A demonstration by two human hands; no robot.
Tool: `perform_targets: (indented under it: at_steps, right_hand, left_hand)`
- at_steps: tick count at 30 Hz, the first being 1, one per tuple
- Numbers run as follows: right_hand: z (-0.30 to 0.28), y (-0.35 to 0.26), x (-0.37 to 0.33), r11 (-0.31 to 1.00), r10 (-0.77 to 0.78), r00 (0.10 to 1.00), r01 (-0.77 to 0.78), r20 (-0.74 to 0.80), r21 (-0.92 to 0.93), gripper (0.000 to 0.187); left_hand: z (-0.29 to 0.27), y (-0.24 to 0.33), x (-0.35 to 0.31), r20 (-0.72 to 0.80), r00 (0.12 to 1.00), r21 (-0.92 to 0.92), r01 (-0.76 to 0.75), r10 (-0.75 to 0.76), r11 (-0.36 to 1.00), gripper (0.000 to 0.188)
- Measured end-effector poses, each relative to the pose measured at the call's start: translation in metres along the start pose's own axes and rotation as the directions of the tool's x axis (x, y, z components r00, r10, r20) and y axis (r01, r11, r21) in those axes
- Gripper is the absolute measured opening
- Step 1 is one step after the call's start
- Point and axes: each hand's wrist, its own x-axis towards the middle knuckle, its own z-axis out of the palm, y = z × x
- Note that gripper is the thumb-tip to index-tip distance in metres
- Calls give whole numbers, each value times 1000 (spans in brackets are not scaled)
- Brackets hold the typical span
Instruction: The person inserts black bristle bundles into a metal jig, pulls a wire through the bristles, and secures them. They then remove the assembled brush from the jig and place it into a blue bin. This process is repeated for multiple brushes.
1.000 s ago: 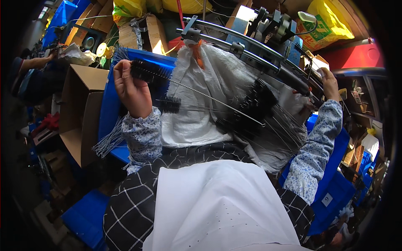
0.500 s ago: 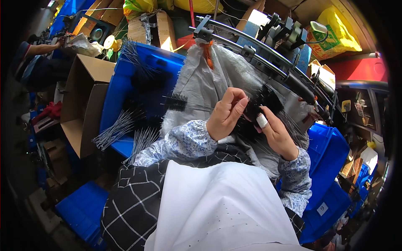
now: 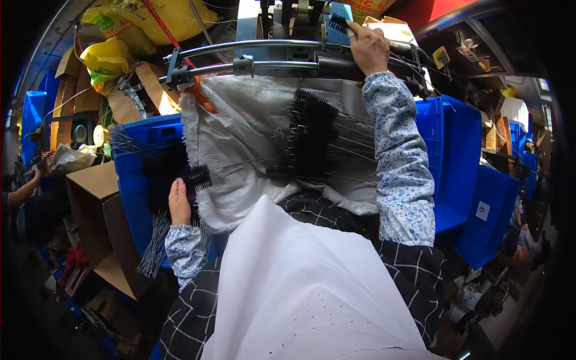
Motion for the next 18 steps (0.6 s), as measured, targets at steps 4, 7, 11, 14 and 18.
perform_targets:
  at_steps: [4,7,11,14,18]
  right_hand:
    - [5,1,4,999,-19,1000,19,-1,-33,25]
    - [9,1,5,999,-54,998,54,-18,1,26]
    - [8,1,5,999,-46,999,46,-16,3,26]
    - [8,2,4,999,-45,999,45,-4,-24,26]
    - [8,3,5,998,-61,998,61,6,5,26]
  left_hand:
    - [5,8,2,-65,998,-257,-8,-9,966,22]
    - [0,6,1,-53,999,-311,-19,2,950,20]
    - [9,21,-1,-121,987,-216,-128,103,968,17]
    - [13,48,-8,-188,940,-90,-305,285,948,18]
    - [17,81,-14,-269,826,-79,-531,495,844,20]
